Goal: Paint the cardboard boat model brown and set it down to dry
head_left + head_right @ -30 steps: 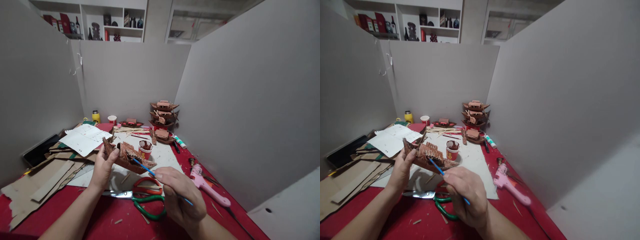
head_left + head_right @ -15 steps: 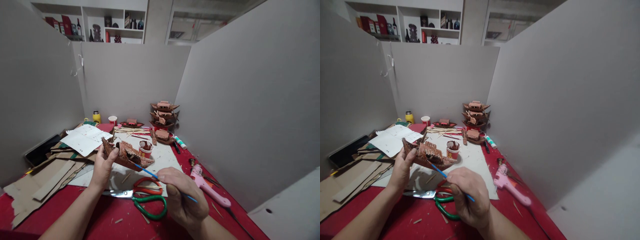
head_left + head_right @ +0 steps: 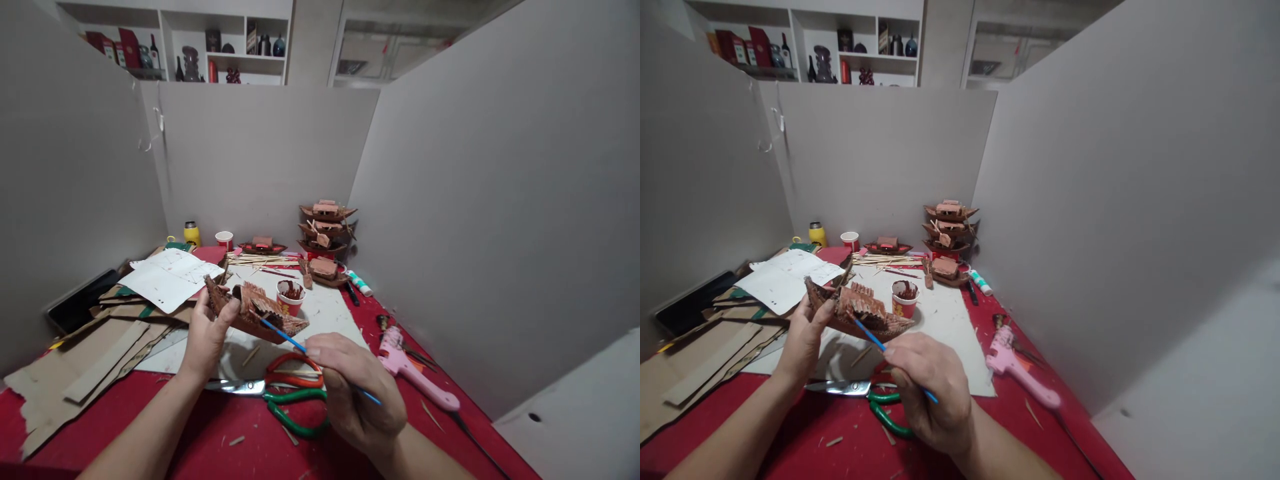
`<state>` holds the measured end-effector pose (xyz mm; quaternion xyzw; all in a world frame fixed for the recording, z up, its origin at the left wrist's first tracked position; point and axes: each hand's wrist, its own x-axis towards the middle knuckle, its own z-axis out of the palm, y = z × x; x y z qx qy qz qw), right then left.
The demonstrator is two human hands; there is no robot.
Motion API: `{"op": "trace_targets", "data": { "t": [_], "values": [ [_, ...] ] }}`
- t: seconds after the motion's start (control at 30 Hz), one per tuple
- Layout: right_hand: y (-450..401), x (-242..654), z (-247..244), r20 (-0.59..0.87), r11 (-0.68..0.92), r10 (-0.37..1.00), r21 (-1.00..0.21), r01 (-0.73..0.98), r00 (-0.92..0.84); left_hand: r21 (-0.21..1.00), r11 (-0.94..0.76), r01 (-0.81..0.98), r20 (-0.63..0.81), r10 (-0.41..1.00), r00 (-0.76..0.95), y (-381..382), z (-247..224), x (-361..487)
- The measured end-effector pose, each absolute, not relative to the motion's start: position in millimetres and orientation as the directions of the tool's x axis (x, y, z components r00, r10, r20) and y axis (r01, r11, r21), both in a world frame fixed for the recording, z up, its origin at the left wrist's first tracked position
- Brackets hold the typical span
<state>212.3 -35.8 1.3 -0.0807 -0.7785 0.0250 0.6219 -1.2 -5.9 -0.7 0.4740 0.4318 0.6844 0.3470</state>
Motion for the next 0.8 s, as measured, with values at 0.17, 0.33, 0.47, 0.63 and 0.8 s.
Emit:
{"op": "trace_targets", "data": {
  "t": [0.17,0.33,0.47,0.63,0.8],
  "values": [
    [-37.3,212.6,1.9,0.967,0.99,0.129,-0.111,0.089,-0.222,0.921,-0.386,-0.046,0.352,0.879,-0.321,-6.5,0.8,-2.0],
    [-37.1,212.6,0.1,0.969,0.984,0.155,-0.133,0.122,-0.195,0.926,-0.377,-0.031,0.35,0.886,-0.303,-5.0,-3.6,-3.7],
    [-37.5,210.2,1.0,0.967,0.983,0.164,-0.143,0.118,-0.194,0.928,-0.372,-0.005,0.353,0.885,-0.302,-3.4,-6.8,-3.1],
    [-38.8,210.7,1.8,0.971,0.99,0.126,-0.111,0.086,-0.203,0.918,-0.397,-0.011,0.374,0.873,-0.312,-3.0,-5.2,-4.0],
    [-38.0,213.9,0.0,0.975,0.985,0.144,-0.124,0.12,-0.172,0.927,-0.376,0.002,0.358,0.881,-0.309,-4.8,-4.0,-4.3]
  ]
}}
